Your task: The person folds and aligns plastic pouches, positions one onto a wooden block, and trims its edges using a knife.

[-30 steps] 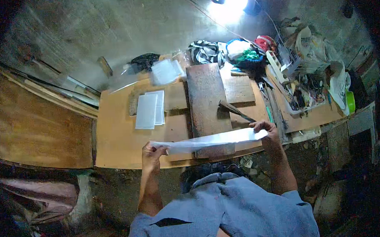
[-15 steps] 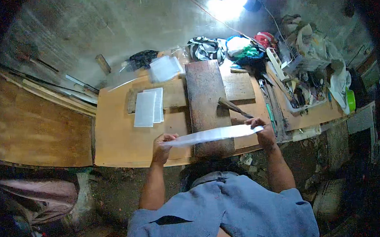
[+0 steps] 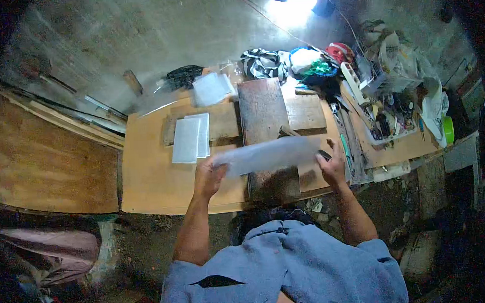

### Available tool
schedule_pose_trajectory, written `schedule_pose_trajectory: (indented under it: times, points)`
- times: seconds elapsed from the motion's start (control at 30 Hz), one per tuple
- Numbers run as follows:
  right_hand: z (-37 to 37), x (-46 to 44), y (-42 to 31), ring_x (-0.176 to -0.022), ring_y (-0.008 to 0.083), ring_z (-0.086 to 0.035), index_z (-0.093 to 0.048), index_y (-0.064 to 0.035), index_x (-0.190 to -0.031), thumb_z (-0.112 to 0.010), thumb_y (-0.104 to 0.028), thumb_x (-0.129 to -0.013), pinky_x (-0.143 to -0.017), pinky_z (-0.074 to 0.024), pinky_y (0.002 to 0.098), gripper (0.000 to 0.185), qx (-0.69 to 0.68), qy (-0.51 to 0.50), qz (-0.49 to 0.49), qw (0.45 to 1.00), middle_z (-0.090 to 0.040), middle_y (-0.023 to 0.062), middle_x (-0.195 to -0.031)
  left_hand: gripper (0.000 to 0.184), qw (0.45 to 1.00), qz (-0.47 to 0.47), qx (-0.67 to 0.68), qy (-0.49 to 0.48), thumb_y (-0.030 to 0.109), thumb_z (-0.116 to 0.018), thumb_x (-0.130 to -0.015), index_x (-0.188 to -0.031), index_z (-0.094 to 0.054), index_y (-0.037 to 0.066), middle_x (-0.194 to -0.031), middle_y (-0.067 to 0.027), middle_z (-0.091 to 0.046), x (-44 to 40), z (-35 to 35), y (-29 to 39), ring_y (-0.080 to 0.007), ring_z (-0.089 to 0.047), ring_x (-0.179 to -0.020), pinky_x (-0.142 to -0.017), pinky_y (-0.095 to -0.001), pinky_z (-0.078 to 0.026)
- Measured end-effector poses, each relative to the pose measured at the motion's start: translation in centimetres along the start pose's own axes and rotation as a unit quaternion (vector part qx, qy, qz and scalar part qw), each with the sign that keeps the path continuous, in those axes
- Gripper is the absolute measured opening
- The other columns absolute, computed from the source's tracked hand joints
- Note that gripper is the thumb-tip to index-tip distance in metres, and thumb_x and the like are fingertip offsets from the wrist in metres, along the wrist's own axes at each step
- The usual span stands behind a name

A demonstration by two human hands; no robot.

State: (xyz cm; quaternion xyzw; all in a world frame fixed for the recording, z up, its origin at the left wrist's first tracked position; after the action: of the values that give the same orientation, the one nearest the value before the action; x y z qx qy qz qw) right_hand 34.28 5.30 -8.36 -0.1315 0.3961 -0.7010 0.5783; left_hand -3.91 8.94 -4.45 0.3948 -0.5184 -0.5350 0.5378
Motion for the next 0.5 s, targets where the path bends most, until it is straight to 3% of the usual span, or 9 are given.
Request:
schedule_pose_trajectory:
  times: [0.07,0.13,0.17,0.23,0.27,0.33,0.37,0.43,0.5]
  points:
    - [1.2,-0.3,-7.5,-0.116,0.0347,-0.047,-0.044,-0.0014,-0.125,-0.074,-0.018,-0.072,-0.096,-0.0392,0.0404,0.063,-0.09,-0.078,0.01,0.993,-0.051,0.0206,-0.12,0.014,1.0,-0.014,-0.021,-0.005,0.013,-0.061,-0.082,-0.088,-0.063,0.001,-0.078,-0.005,-0.064,-0.5,-0.7,2.7,-0.0138,-0.059,-0.071,-0.066,-0.0284,-0.047]
    - [1.2,-0.3,-12.8,-0.113,0.0336,-0.05,-0.044,-0.0028,-0.125,-0.076,-0.023,-0.07,-0.094,-0.041,0.0397,0.067,-0.033,-0.051,0.239,0.969,-0.052,0.0211,-0.118,0.016,0.976,-0.095,-0.188,-0.049,0.017,-0.063,-0.083,-0.088,-0.064,0.002,-0.077,-0.002,-0.064,-1.1,-1.7,4.8,-0.0123,-0.058,-0.07,-0.065,-0.0294,-0.048]
    - [0.5,-0.4,-14.0,-0.113,0.0336,-0.05,-0.044,-0.0028,-0.125,-0.076,-0.023,-0.07,-0.094,-0.041,0.0397,0.067,-0.033,-0.047,0.239,0.969,-0.052,0.0211,-0.118,0.016,0.976,-0.099,-0.189,-0.051,0.017,-0.063,-0.083,-0.088,-0.064,0.002,-0.077,-0.002,-0.064,-1.2,-2.2,5.9,-0.0123,-0.058,-0.07,-0.065,-0.0294,-0.048]
    - [-0.8,-0.6,-15.9,-0.108,0.0284,-0.054,-0.049,-0.0048,-0.121,-0.075,-0.02,-0.072,-0.089,-0.0444,0.0354,0.057,-0.008,-0.078,0.254,0.964,-0.053,0.0182,-0.118,0.012,0.954,-0.153,-0.235,-0.102,0.01,-0.059,-0.08,-0.089,-0.063,0.004,-0.073,-0.0133,-0.062,-0.6,-4.0,9.4,-0.0178,-0.061,-0.068,-0.065,-0.0313,-0.049]
    - [-1.3,-1.0,-15.9,-0.108,0.0284,-0.054,-0.049,-0.0048,-0.121,-0.075,-0.02,-0.072,-0.089,-0.0444,0.0354,0.057,-0.008,-0.075,0.255,0.964,-0.053,0.0182,-0.118,0.014,0.948,-0.165,-0.245,-0.12,0.011,-0.059,-0.081,-0.091,-0.063,0.003,-0.072,-0.0122,-0.063,-0.6,-4.4,9.9,-0.0165,-0.061,-0.067,-0.065,-0.0309,-0.049]
    - [-3.8,-1.7,-15.2,-0.097,0.0226,-0.059,-0.056,-0.0058,-0.11,-0.07,-0.016,-0.078,-0.081,-0.0472,0.032,0.036,-0.208,-0.259,0.132,0.934,-0.058,0.0146,-0.109,0.014,0.952,-0.132,-0.241,-0.132,0.011,-0.06,-0.081,-0.092,-0.064,0.004,-0.075,-0.0113,-0.064,-0.5,-4.5,11.4,-0.0157,-0.061,-0.068,-0.066,-0.0307,-0.049]
    - [-3.7,-1.8,-15.2,-0.097,0.0226,-0.059,-0.056,-0.0058,-0.11,-0.07,-0.016,-0.078,-0.081,-0.0472,0.032,0.036,-0.208,-0.258,0.136,0.934,-0.058,0.0146,-0.109,0.014,0.956,-0.095,-0.236,-0.144,0.011,-0.061,-0.081,-0.093,-0.064,0.005,-0.077,-0.0104,-0.064,-0.6,-4.4,11.6,-0.0149,-0.061,-0.07,-0.066,-0.0305,-0.049]
    - [-2.9,-2.1,-16.1,-0.075,0.0261,-0.063,-0.059,-0.0032,-0.093,-0.063,-0.014,-0.083,-0.07,-0.0487,0.0331,0.015,-0.199,-0.272,0.126,0.933,-0.064,0.0127,-0.081,0.015,0.968,-0.11,-0.198,-0.105,0.011,-0.061,-0.082,-0.096,-0.064,0.005,-0.082,-0.0089,-0.065,-1.7,-3.5,11.1,-0.0139,-0.061,-0.073,-0.068,-0.0303,-0.049]
    - [-2.6,-2.4,-16.4,-0.072,0.0219,-0.06,-0.059,-0.0031,-0.092,-0.062,-0.014,-0.084,-0.067,-0.0478,0.0316,0.013,-0.248,-0.259,0.099,0.928,-0.063,0.0101,-0.079,0.016,0.977,-0.126,-0.158,-0.067,0.011,-0.062,-0.083,-0.098,-0.064,0.005,-0.087,-0.0074,-0.066,-2.0,-3.1,11.2,-0.0129,-0.06,-0.076,-0.07,-0.0301,-0.049]
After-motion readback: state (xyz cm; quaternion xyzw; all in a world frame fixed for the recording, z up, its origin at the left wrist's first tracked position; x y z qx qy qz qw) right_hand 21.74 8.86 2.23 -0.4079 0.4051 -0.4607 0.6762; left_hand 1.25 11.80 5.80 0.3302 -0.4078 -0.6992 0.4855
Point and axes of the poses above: each hand's wrist, its own x-axis away from the middle knuckle, its own z-axis out of the back of the hand, y = z × x, the point moved 5 cm from there along -x, towards the middle knuckle
